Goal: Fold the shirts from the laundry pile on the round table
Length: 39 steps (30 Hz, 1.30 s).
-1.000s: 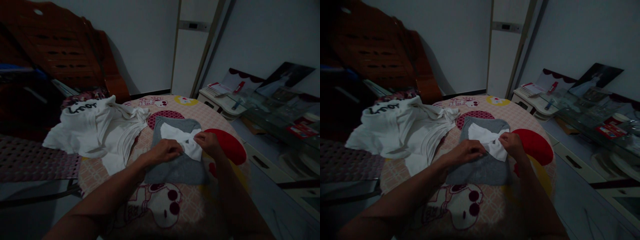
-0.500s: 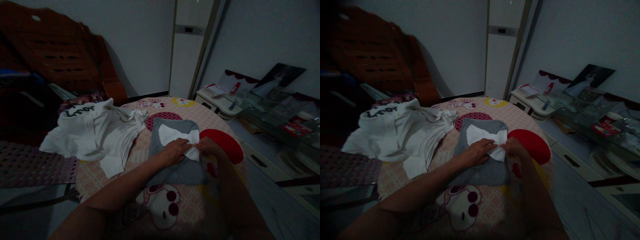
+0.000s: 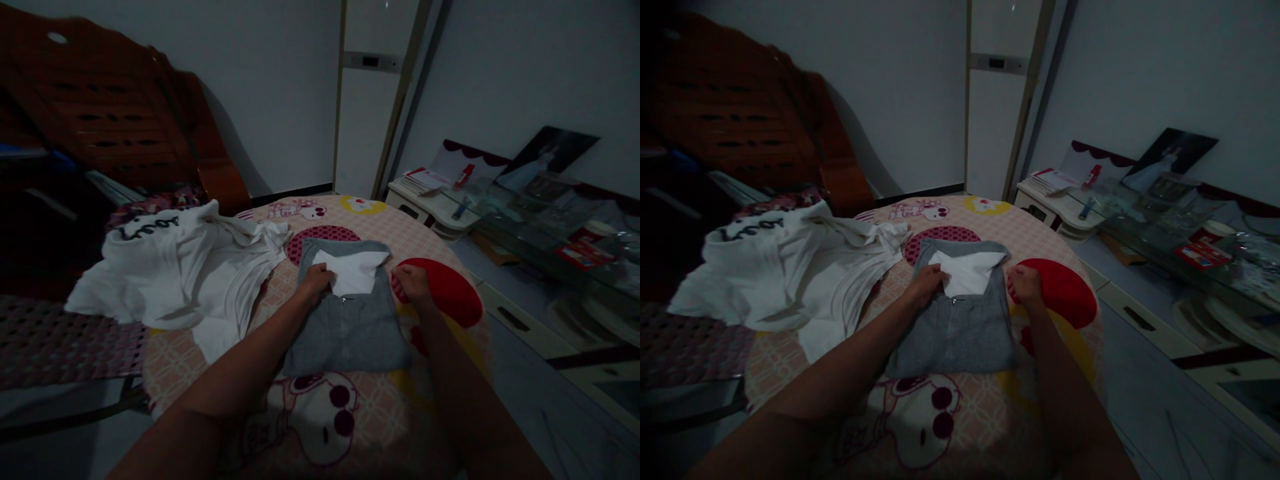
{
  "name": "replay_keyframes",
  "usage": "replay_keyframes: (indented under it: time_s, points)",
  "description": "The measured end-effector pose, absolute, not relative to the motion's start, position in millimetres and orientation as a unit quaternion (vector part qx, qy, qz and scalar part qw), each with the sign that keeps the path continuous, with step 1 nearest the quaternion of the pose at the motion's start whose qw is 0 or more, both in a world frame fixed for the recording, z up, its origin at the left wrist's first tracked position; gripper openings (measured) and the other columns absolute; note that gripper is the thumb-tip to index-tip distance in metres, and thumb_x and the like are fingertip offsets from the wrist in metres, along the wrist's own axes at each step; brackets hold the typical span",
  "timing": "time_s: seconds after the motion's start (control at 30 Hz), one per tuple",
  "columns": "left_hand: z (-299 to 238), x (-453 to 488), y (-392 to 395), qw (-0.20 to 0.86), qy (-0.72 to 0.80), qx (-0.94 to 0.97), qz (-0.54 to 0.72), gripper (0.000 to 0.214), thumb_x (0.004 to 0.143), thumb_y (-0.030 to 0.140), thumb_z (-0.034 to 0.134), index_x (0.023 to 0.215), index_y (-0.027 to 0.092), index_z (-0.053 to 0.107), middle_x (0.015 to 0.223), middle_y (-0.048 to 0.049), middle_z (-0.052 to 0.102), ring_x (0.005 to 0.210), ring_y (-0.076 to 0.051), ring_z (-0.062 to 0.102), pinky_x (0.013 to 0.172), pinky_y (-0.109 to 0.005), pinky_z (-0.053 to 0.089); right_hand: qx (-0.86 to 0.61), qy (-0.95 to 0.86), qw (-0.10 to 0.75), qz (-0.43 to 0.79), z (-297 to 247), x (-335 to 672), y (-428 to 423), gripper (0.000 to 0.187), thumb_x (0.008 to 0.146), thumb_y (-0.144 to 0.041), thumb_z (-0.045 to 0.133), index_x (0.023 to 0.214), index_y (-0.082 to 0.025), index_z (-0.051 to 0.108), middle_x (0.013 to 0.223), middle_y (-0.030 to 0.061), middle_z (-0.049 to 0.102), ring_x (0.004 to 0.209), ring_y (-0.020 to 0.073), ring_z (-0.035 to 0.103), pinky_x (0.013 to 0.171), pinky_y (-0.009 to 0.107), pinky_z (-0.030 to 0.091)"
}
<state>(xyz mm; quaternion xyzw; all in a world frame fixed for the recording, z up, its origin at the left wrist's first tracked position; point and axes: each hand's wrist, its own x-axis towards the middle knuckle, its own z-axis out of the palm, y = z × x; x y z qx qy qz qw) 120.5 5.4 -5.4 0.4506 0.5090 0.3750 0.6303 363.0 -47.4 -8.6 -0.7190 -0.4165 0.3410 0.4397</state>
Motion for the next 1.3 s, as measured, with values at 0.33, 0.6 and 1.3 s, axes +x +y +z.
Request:
replay_keyframes:
  time_s: [0.33,0.6,1.3]
  points:
    - [-9,130,17,0.669,0.471,0.357,0.45,0.034,0.073,0.024,0.077,0.102,0.014,0.063,0.079,-0.0017,0.066,0.063,-0.012,0.061,0.059,-0.023,0.051,-0.729,-0.416,0.482,0.25,-18,376,-7,0.026,0.091,-0.03,0.049,0.094,-0.013,0.068,0.079,0.0082,0.073,0.05,0.0109,0.062,0.041,0.018,0.045]
    - [-5,109,26,0.569,0.457,0.551,0.404,0.065,0.062,0.005,0.061,0.125,0.02,0.063,0.075,0.0028,0.061,0.062,-0.013,0.055,0.053,-0.02,0.041,-0.763,-0.42,0.426,0.246,12,358,45,0.025,0.075,-0.015,0.065,0.098,-0.011,0.073,0.061,0.0032,0.069,0.04,0.0124,0.055,0.036,0.02,0.04]
    - [-15,82,33,0.593,0.457,0.558,0.358,0.018,0.068,0.021,0.071,0.082,0.011,0.073,0.064,-0.0015,0.066,0.054,-0.009,0.054,0.049,-0.018,0.039,-0.747,-0.437,0.38,0.327,-1,361,73,0.029,0.09,-0.03,0.056,0.066,-0.015,0.064,0.044,0.0015,0.056,0.038,0.015,0.054,0.04,0.025,0.046]
